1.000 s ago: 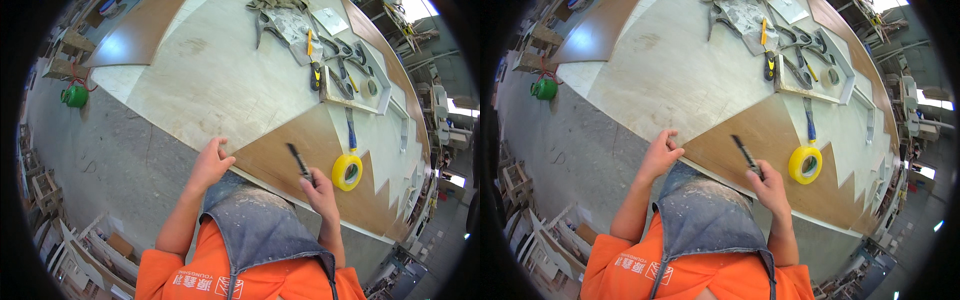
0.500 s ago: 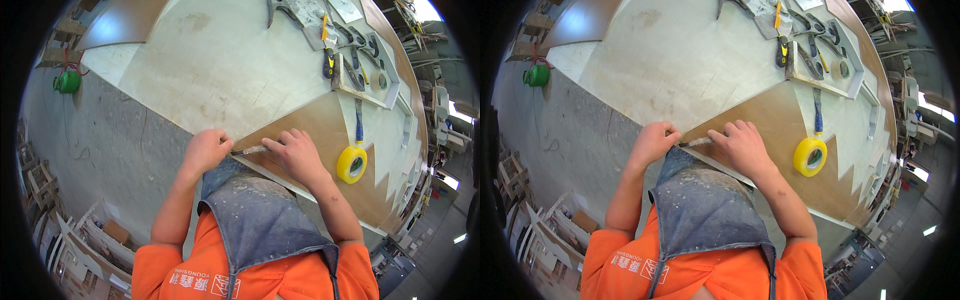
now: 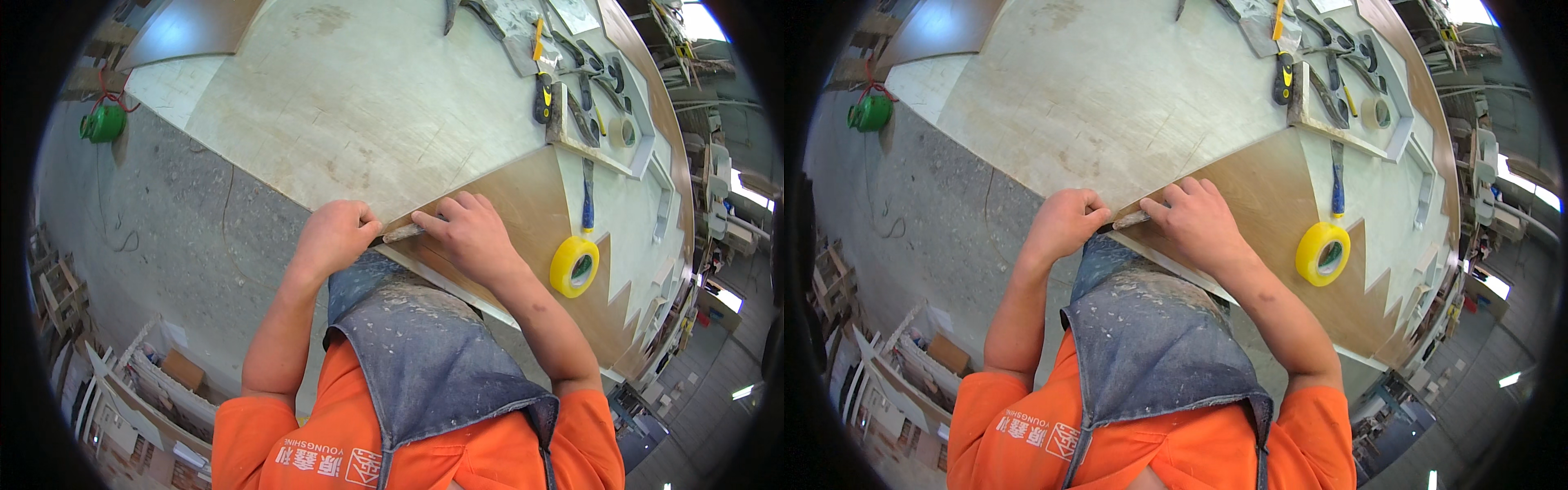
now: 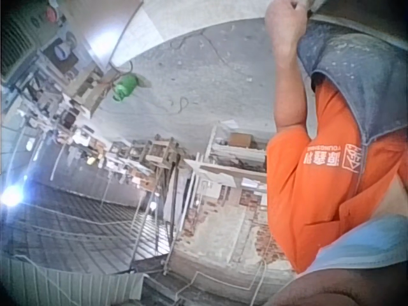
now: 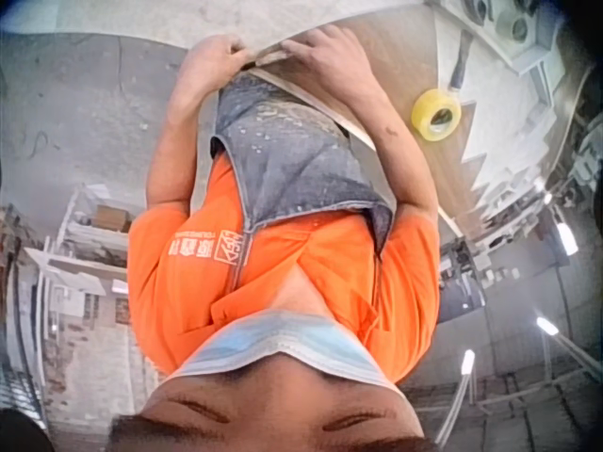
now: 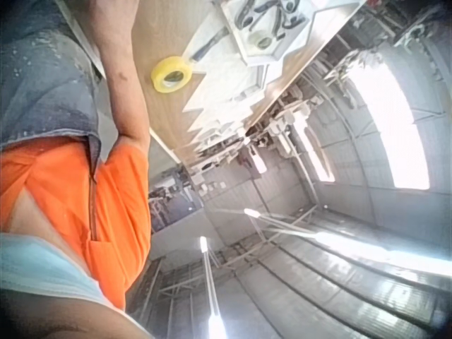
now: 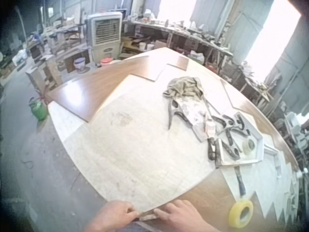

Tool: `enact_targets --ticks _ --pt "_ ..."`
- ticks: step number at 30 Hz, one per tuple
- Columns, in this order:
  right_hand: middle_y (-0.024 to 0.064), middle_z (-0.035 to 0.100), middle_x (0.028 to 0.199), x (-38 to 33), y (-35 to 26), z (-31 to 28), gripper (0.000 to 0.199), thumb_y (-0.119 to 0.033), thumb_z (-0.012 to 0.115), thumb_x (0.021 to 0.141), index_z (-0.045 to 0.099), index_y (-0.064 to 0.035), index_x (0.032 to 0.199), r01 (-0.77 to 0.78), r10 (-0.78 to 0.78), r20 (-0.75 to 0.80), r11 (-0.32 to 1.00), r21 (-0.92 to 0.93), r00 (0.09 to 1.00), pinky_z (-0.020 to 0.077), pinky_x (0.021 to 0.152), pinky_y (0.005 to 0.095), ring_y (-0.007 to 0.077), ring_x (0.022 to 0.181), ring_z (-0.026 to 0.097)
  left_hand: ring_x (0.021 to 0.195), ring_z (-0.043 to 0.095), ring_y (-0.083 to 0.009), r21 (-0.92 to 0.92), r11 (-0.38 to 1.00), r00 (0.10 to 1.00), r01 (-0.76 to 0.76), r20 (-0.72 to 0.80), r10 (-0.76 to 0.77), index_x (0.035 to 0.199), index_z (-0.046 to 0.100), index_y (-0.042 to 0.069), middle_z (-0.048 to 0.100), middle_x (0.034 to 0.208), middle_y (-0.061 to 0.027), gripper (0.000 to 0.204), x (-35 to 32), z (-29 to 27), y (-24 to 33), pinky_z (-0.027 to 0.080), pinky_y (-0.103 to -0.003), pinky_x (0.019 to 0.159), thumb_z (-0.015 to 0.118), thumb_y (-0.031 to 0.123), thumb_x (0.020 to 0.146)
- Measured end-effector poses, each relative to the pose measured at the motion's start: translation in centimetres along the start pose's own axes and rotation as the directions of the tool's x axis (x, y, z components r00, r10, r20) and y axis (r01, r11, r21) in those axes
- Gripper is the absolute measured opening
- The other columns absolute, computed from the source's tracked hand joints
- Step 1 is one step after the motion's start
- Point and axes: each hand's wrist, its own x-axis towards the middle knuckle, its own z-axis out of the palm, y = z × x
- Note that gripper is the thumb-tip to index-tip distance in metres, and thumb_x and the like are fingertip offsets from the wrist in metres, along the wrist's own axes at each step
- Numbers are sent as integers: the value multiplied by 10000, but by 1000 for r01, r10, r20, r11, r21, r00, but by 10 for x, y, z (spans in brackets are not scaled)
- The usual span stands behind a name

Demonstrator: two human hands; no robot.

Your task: The person aligns and tapes wooden veneer pieces onto a white board using yellow tape and a utility knife. They repeatedly position the pieces, press them down, and trim excess tape to secure the layout.

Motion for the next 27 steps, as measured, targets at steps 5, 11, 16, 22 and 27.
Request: enact_targets --ticks 5,11,16,22,27 --pt "28 660 1005 -2 19 -8 411 -105 650 862 745 -221 1245 -53 52 -29 998 -24 998 479 894 389 249 995 604 830 709 -373 1 1000 1000 3 4 -3 908 761 11 733 847 -197 263 0 -1 0 545 -461 748 675 259 883" --pt "23 663 994 -20 19 -13 391 -108 642 858 756 -212 1218 -118 119 -71 993 9 990 474 890 384 239 991 608 834 709 -370 -7 1000 1000 -8 -7 8 920 760 13 735 861 -202 272 2 0 -2 546 -455 757 678 270 884" --pt "63 669 970 -59 19 -5 401 -53 730 841 757 -164 1226 -284 309 -120 940 188 944 495 848 395 280 937 613 838 709 -371 11 998 995 -64 -81 65 950 750 11 735 863 -198 276 6 3 2 546 -453 754 669 271 902" --pt "91 680 888 -108 -3 4 332 -78 746 882 753 -92 1214 -444 655 -129 630 637 744 516 757 357 261 845 657 727 683 -224 -75 988 966 -138 -230 118 993 749 5 731 824 -125 251 28 8 20 528 -354 678 684 239 930" --pt "38 661 864 -147 -31 26 256 -106 682 983 696 -9 1220 -341 864 39 156 927 502 523 763 299 136 825 644 669 625 -121 -371 917 985 -148 -138 103 1060 743 -6 689 806 -49 245 46 10 33 490 -275 579 676 212 971"
